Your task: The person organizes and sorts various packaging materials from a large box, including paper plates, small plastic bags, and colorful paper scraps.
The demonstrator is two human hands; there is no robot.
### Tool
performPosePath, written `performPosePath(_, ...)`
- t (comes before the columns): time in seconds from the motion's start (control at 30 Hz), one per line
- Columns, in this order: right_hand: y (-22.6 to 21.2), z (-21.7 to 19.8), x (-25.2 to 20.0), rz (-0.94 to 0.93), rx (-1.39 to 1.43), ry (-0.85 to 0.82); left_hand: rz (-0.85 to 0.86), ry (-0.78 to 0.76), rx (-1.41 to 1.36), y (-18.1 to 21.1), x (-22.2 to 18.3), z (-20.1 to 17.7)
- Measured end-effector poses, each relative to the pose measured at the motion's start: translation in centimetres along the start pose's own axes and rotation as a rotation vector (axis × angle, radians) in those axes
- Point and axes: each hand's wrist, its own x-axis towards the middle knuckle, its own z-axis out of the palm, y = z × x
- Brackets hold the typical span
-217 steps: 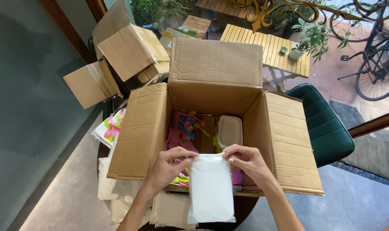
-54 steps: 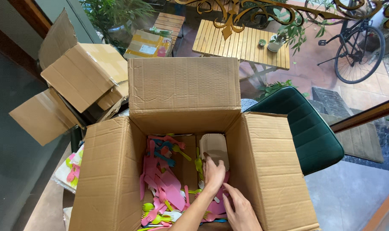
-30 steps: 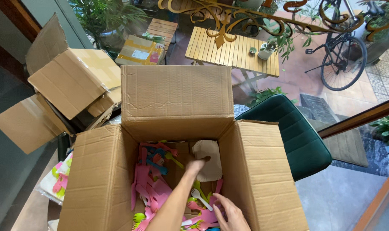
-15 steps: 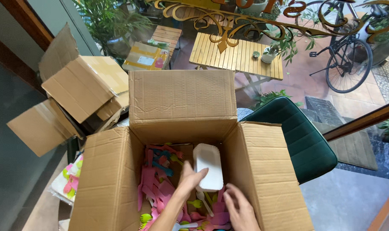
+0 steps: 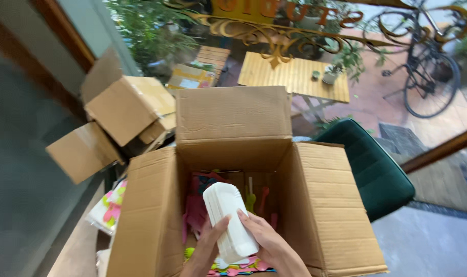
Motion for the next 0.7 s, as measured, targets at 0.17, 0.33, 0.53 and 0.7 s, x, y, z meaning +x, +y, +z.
performPosePath(0.17,-0.7,3.3,-2.2,-0.085,-0.637,0.005,-0.127,-0.103,-0.182,-0.5,0.2,-1.2)
performPosePath(0.33,2.9,-1.1,4.6,-0.544,-1.152,0.086,0.08,-0.112,0.058,0.7,-1.0,-1.0)
performPosePath(0.53,0.7,1.7,-1.5,-0.565,-0.607,0.024,0.28,-0.125,0.205,0.4,-1.4,-0.7)
performPosePath(0.7,0.4,2.0,-2.2,-0.441,-0.41,-0.008,0.259,-0.17,0.231,-0.5,-1.1,-1.3)
